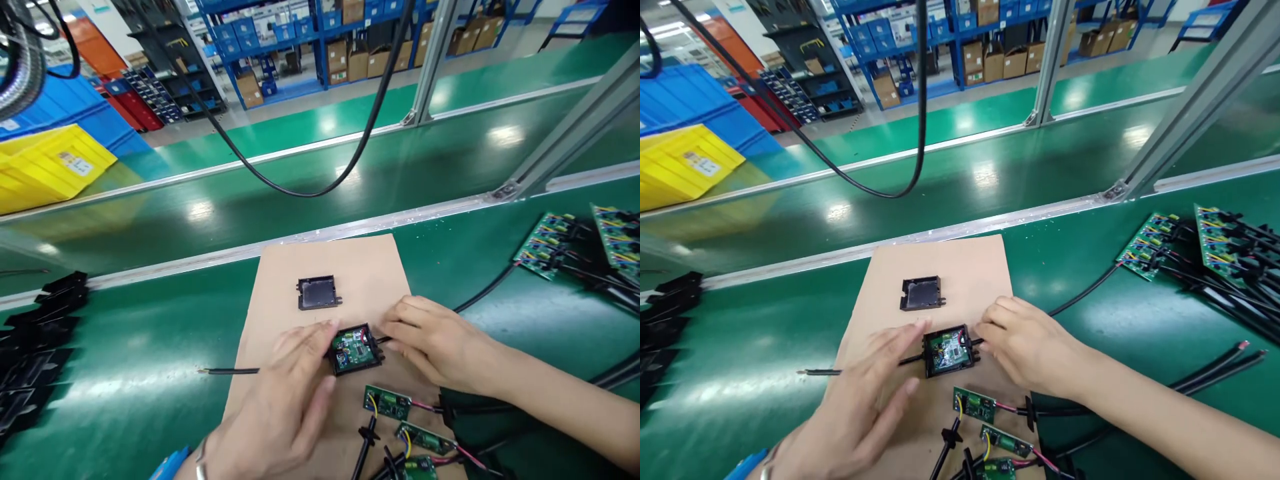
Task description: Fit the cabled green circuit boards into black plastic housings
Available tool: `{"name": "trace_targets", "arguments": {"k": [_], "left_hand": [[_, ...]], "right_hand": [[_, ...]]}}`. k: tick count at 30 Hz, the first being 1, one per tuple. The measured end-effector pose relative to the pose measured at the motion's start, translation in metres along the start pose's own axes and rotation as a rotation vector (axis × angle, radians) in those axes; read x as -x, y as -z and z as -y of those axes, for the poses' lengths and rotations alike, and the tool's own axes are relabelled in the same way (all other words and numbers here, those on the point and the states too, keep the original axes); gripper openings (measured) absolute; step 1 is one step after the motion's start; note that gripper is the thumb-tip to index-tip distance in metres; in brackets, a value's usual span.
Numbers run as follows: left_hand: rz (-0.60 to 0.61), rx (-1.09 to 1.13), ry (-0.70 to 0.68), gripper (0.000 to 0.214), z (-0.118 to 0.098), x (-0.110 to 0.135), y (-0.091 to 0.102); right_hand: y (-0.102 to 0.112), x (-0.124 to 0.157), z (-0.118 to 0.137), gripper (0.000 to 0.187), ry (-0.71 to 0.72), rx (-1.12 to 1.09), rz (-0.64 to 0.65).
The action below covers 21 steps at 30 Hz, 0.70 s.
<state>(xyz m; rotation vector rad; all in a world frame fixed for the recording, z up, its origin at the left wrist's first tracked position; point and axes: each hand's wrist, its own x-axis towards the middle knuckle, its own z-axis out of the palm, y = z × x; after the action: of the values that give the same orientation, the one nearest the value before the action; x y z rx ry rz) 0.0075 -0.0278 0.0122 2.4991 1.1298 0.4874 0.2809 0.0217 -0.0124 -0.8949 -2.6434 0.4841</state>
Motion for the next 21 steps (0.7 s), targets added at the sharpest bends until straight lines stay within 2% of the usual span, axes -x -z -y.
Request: {"name": "trace_targets", "arguments": {"k": [3,6,10,15,17,21], "left_hand": [[-0.099,0.009,0.031,0.047,0.008,0.01,0.0],[-0.098,0.009,0.032,0.036,0.008,0.017,-0.008],[-0.072,-0.035,-0.002,0.037,0.002,0.02,-0.016],[-0.048,-0.094,-0.07,0.042,-0.004,0.022,-0.013],[-0.065,-0.043,-0.022,0.038,-0.002,0.021,-0.012],[-0.142,0.102,0.178,0.026,0.006,0.016,-0.015]], "right_hand": [[0.009,0.002,0.0,0.025,-0.036,-0.038,-0.009],[0.01,0.004,0.004,0.023,-0.065,-0.059,0.006],[0.007,0.004,0.013,0.022,-0.078,-0.069,0.012],[0.006,0.004,0.016,0.022,-0.073,-0.076,0.015],[0.006,0.002,0.019,0.023,-0.07,-0.093,0.012],[0.003,-0.013,0.036,0.024,-0.068,-0.068,-0.028]]}}
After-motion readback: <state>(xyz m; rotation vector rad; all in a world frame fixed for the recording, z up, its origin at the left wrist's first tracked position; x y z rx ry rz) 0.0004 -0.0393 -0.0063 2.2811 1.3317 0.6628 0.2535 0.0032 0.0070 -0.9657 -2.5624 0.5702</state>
